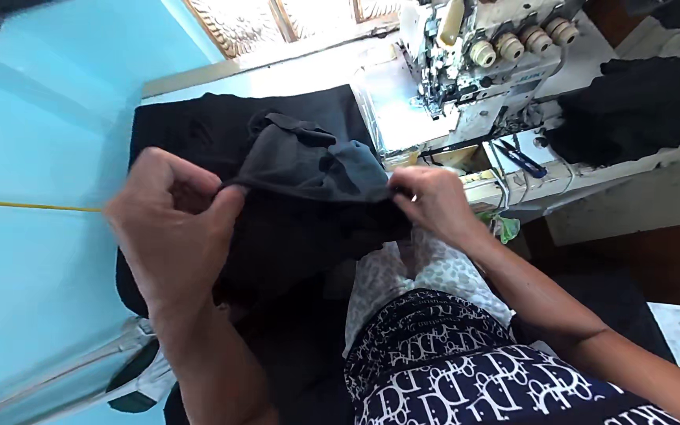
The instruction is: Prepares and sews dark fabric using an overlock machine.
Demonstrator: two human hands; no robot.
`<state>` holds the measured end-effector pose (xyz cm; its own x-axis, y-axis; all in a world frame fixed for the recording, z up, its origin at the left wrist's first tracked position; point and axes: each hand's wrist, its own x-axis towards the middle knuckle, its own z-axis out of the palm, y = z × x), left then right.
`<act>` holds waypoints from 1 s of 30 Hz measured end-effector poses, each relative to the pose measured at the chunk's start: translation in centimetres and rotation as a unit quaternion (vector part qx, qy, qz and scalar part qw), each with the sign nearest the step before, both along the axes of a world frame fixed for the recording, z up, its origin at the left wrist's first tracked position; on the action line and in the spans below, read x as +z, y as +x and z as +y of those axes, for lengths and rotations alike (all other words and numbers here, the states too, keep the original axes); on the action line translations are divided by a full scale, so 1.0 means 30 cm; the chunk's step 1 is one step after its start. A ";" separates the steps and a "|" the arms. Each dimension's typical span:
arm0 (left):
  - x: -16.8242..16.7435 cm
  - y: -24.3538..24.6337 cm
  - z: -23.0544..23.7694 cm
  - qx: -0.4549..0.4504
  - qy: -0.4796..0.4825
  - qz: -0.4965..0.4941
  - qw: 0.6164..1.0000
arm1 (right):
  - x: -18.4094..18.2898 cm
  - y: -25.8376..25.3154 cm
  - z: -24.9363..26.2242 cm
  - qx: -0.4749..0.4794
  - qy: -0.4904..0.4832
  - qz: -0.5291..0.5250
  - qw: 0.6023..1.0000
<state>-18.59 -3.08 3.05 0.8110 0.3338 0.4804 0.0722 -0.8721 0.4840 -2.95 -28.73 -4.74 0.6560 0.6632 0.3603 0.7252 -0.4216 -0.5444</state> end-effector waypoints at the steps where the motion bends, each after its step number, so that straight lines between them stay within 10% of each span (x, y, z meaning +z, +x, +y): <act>1: -0.004 -0.015 -0.006 -0.016 0.004 0.034 0.999 | 0.028 0.023 -0.013 -0.037 0.019 -0.013 0.999; 7: -0.098 -0.039 -0.014 -0.194 0.040 0.092 0.976 | 0.104 0.128 -0.050 -0.156 0.167 -0.163 0.960; 15: -0.135 -0.003 -0.029 -0.135 -0.260 -0.112 0.950 | 0.010 0.090 -0.014 0.108 0.291 0.234 0.921; 22: -0.322 0.073 -0.088 0.161 -0.003 0.072 0.984 | -0.140 0.036 0.075 -0.111 0.032 -0.017 0.993; 30: -0.529 0.070 -0.132 0.174 0.121 0.095 0.973 | -0.351 0.015 0.132 -0.116 -0.026 -0.161 0.980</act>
